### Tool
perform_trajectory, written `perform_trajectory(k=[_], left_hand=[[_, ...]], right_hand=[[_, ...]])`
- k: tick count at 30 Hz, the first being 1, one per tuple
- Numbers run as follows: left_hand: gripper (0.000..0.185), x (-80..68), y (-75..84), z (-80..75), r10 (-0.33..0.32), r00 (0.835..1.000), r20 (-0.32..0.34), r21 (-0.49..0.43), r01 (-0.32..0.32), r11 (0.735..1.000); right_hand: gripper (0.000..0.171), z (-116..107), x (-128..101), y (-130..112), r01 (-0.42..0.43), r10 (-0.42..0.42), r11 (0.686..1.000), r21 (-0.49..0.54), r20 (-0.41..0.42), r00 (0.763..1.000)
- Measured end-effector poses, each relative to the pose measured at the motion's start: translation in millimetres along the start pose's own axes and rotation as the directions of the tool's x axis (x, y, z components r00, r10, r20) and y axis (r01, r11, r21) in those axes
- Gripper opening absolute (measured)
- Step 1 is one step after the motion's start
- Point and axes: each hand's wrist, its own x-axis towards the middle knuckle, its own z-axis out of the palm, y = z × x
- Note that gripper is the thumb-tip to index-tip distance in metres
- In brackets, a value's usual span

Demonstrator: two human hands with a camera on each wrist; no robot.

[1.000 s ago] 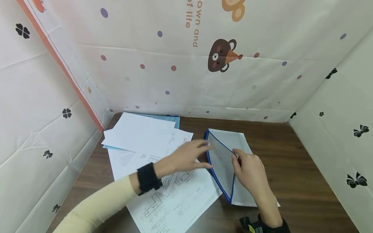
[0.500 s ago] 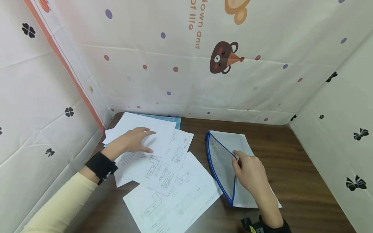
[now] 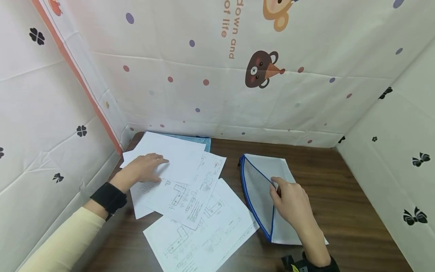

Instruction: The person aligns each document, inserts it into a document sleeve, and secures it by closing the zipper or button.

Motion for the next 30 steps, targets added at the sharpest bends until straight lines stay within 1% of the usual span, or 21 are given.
perform_trajectory(k=[3,9,11,16,22,26,30], left_hand=[[0.079,-0.3,2.1,-0.3,-0.016,1.0,0.027,0.003,0.016,1.0],[0.074,-2.7,7.9,-2.3,-0.013,0.999,0.05,-0.023,0.014,1.0],[0.072,-3.1,9.9,-1.3,-0.004,0.999,0.048,-0.008,0.005,1.0],[0.073,-2.1,14.0,4.8,0.033,0.999,0.032,0.072,-0.035,0.997],[0.073,-0.5,11.1,6.5,0.07,0.997,0.017,0.106,-0.071,0.992],[0.065,-2.2,6.0,8.9,0.093,0.996,-0.001,0.129,-0.092,0.987],[0.056,-3.6,2.9,11.5,0.124,0.991,-0.049,0.143,-0.116,0.983]], right_hand=[[0.026,0.5,-0.4,-0.2,-0.004,0.004,1.0,0.0,0.017,1.0],[0.026,0.7,-0.6,-0.8,-0.02,0.02,1.0,0.0,0.04,0.999],[0.026,1.3,-0.5,-0.6,-0.02,0.02,1.0,0.001,0.044,0.999],[0.027,2.8,-0.8,-1.1,-0.023,0.023,1.0,0.004,0.05,0.998],[0.026,7.6,-5.1,-3.2,-0.023,0.022,1.0,0.015,0.036,0.999],[0.026,9.1,-5.9,-3.2,-0.014,0.014,1.0,0.016,0.032,0.999],[0.025,7.9,-2.6,-1.1,0.001,-0.001,1.0,-0.003,-0.001,1.0]])
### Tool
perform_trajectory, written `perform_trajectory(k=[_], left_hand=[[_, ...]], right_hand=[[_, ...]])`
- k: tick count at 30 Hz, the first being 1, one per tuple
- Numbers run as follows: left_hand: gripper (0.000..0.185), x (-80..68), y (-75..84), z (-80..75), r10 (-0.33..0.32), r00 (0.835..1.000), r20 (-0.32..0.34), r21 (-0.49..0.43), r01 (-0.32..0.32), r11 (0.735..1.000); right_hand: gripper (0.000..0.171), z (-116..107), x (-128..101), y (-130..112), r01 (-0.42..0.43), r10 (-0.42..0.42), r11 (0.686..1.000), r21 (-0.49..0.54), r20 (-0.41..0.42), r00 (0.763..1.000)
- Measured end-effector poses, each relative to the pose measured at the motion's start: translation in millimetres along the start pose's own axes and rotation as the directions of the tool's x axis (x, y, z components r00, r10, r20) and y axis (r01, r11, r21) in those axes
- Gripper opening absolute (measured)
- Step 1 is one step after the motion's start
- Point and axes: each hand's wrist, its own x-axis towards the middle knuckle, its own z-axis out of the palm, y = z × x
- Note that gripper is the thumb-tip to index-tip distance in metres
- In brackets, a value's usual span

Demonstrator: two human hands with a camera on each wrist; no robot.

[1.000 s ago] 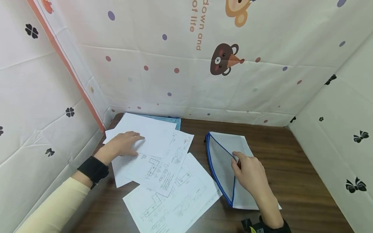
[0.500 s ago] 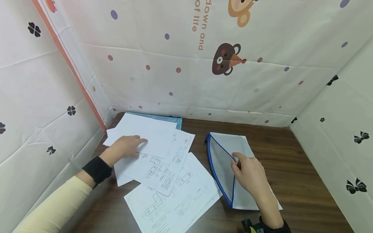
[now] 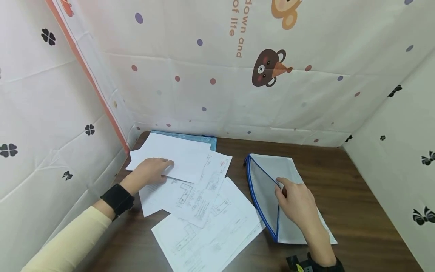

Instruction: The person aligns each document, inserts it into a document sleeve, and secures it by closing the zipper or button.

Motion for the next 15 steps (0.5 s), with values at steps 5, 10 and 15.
perform_trajectory(k=[5,10,15], left_hand=[[0.051,-0.5,-5.2,0.1,0.032,0.999,-0.024,0.003,-0.032,0.999],[0.052,-0.5,-11.0,-1.7,0.053,0.999,-0.001,-0.002,-0.053,0.999],[0.055,-1.6,-12.2,-4.0,0.057,0.998,0.041,0.013,-0.058,0.998]], right_hand=[[0.025,-0.4,0.1,0.5,0.0,0.0,1.0,-0.008,-0.029,1.0],[0.026,2.6,-2.7,-0.2,-0.008,0.008,1.0,-0.012,-0.036,0.999],[0.026,5.0,-3.1,-4.3,-0.014,0.014,1.0,-0.019,-0.032,0.999]])
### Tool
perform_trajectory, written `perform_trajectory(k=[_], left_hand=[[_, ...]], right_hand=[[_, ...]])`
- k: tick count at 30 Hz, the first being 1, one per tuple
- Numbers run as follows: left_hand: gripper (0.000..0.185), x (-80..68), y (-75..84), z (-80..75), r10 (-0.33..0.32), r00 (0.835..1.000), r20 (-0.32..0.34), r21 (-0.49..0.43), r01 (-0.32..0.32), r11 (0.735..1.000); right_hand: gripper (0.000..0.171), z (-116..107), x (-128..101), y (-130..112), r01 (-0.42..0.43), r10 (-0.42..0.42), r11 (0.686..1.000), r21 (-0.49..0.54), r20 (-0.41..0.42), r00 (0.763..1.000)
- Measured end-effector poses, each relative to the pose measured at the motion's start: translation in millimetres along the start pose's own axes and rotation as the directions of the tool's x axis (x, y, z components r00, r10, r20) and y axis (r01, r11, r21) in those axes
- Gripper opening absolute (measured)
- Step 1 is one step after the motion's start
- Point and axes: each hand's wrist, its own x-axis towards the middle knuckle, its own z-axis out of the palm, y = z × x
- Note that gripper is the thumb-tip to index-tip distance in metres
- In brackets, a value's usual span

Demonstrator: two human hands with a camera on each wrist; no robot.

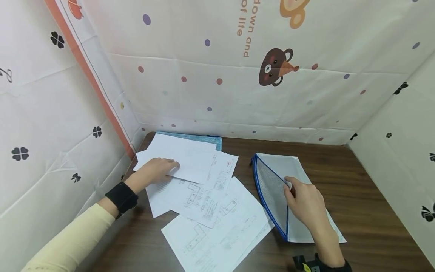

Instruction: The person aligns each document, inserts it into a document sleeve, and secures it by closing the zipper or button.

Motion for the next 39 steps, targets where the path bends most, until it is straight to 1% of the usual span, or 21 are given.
perform_trajectory(k=[3,6,8,10,14,18,21,23,28,33,36,39], left_hand=[[0.057,0.5,5.1,-2.1,0.007,1.0,0.023,0.036,-0.008,0.999],[0.057,-0.4,8.1,-4.8,0.019,0.999,0.03,0.088,-0.022,0.996],[0.057,-1.3,7.5,-5.7,0.025,0.999,0.025,0.115,-0.028,0.993],[0.056,-1.7,4.9,-6.2,0.027,1.0,0.005,0.124,-0.028,0.992],[0.049,2.6,-4.2,-3.8,0.034,0.996,-0.086,0.095,-0.025,0.995],[0.039,8.9,-11.4,0.1,0.038,0.982,-0.186,0.06,-0.028,0.998],[0.036,11.7,-13.0,2.9,0.05,0.972,-0.228,0.049,-0.04,0.998],[0.035,12.3,-12.6,4.3,0.047,0.97,-0.24,0.038,-0.039,0.999],[0.035,10.9,-10.1,7.9,-0.006,0.967,-0.254,-0.003,0.005,1.0],[0.034,11.8,-11.3,11.1,-0.022,0.955,-0.294,-0.022,0.017,1.0],[0.033,12.2,-11.4,11.9,-0.028,0.957,-0.29,-0.014,0.025,1.0],[0.033,11.9,-10.6,13.8,-0.041,0.962,-0.271,0.005,0.044,0.999]], right_hand=[[0.026,-0.6,1.2,0.6,0.001,-0.001,1.0,-0.004,-0.001,1.0],[0.026,0.3,2.4,-0.1,-0.002,0.002,1.0,-0.003,0.001,1.0],[0.026,1.0,2.8,-1.2,0.0,0.0,1.0,0.002,0.008,1.0],[0.026,1.1,3.1,-2.2,0.003,-0.003,1.0,0.003,0.014,1.0],[0.025,-1.7,4.6,-2.5,0.021,-0.021,1.0,-0.01,0.002,1.0],[0.025,-4.7,8.5,-1.5,0.029,-0.029,0.999,-0.02,-0.011,1.0],[0.026,-4.5,9.6,-1.7,0.026,-0.026,0.999,-0.02,-0.001,1.0],[0.026,-3.8,9.4,-2.6,0.022,-0.022,1.0,-0.021,0.007,1.0],[0.025,-2.2,9.2,-5.0,0.02,-0.02,1.0,-0.018,0.011,1.0],[0.024,-3.6,12.4,-5.4,0.021,-0.021,1.0,-0.008,-0.001,1.0],[0.025,-5.0,15.0,-5.2,0.011,-0.011,1.0,0.004,-0.007,1.0],[0.025,-5.3,15.8,-5.4,-0.012,0.011,1.0,0.02,0.006,1.0]])
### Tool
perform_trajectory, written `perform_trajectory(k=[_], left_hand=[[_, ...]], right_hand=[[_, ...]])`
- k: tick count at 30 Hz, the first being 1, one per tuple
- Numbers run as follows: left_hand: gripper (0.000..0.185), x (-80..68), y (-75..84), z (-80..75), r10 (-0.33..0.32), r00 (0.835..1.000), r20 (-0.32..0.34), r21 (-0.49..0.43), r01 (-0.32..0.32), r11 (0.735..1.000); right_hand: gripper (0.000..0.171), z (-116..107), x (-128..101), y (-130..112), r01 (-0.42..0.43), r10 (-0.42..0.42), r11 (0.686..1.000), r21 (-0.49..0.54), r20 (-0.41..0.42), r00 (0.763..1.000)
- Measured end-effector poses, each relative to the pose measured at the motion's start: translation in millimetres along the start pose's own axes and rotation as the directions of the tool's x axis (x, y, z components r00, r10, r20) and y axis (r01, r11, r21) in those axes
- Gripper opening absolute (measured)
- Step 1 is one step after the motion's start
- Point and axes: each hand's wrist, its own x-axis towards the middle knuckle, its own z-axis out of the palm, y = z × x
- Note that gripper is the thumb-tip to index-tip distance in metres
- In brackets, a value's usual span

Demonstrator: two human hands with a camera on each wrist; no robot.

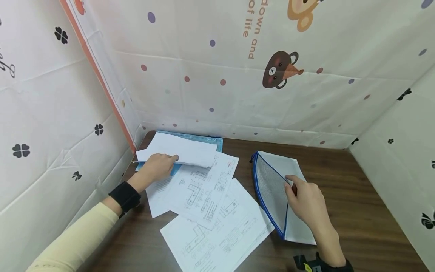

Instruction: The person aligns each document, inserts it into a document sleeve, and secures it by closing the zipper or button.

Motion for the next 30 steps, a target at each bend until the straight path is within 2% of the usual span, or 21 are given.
perform_trajectory(k=[8,18,23,30], left_hand=[[0.03,-5.6,1.3,3.3,-0.042,0.999,0.032,-0.013,0.042,0.999],[0.025,-13.6,1.1,8.3,-0.097,0.995,0.0,-0.105,0.097,0.99],[0.022,-13.1,1.4,5.5,-0.1,0.995,-0.021,-0.103,0.098,0.99],[0.024,-3.6,-3.4,1.8,-0.118,0.993,-0.02,-0.083,0.116,0.99]], right_hand=[[0.027,-2.3,-1.8,1.7,-0.033,0.032,0.999,0.022,0.038,0.999],[0.027,0.1,-6.7,-3.8,-0.133,0.132,0.988,0.084,0.013,0.991],[0.027,2.0,-7.6,-3.7,-0.122,0.122,0.986,0.113,0.008,0.993],[0.026,-0.4,-6.2,-0.6,-0.101,0.105,0.988,0.115,-0.023,0.994]])
